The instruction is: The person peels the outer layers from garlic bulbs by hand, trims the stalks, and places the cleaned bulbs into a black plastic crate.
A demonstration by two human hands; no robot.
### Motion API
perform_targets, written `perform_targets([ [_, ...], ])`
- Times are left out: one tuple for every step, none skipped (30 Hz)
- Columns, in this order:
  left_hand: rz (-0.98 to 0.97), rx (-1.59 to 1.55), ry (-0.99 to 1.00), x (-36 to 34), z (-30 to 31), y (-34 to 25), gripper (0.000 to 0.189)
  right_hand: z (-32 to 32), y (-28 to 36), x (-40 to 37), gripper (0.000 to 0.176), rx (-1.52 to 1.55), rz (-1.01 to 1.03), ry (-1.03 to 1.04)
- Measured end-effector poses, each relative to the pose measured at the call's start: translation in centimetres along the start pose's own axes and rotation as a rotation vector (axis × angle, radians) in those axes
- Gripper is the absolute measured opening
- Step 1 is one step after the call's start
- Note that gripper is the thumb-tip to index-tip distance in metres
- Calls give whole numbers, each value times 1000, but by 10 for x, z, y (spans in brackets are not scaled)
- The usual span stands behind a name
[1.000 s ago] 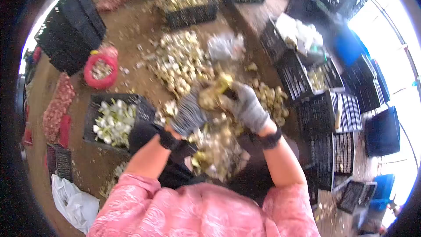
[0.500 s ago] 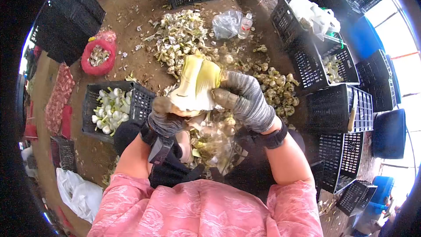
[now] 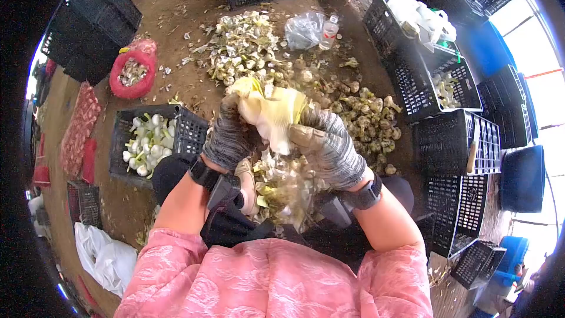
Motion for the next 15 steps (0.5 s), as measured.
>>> perform_targets([
  [-10, 3, -5, 0, 1, -3, 75, 2, -4, 1, 32, 4, 3, 10],
  [-24, 117, 108, -1, -2, -7, 72, 8, -15, 0, 31, 194, -54, -10],
  [-35, 233, 223, -1, -6, -9, 68, 9, -19, 1, 31, 382, -110, -34],
  [-82, 575, 102, 3, 1, -12, 60, 8, -11, 4, 28, 447, -108, -46],
  [-84, 576, 106, 1, -1, -7, 60, 9, -12, 4, 28, 444, -104, -46],
  [-247, 505, 79, -5, -6, -7, 57, 12, -14, 4, 31, 321, -87, -29],
  [-408, 431, 49, -11, -9, -10, 55, 14, -17, 3, 34, 200, -73, -12],
  [-420, 468, 74, -11, -3, -13, 52, 15, -18, 2, 37, 80, -59, 8],
  [-421, 468, 73, -11, 2, -17, 52, 15, -17, 2, 37, 80, -60, 9],
  [-265, 389, 86, -10, 8, -13, 55, 11, -16, 1, 38, 376, -110, 37],
  [-109, 308, 99, -9, 14, -9, 59, 8, -15, 0, 39, 670, -160, 66],
  [19, 294, 204, -5, 24, -6, 68, 23, -42, 0, 40, 697, -229, -41],
  [18, 294, 204, -5, 25, -5, 68, 27, -41, 0, 40, 697, -229, -40],
  [182, -86, 348, -9, 18, 3, 63, 28, -39, 0, 37, 859, -216, -44],
  [344, -470, 483, -15, 10, 7, 60, 29, -35, 1, 35, 1022, -203, -48],
])
Point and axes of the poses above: each hand's wrist, its own x-axis towards the middle knuckle, its own z-axis out of the back of the hand, y = z × x, the point moved 5 cm from there along x, towards the middle knuckle, and after that the axes turned 14 degrees about -x, right-handed, at the moved point
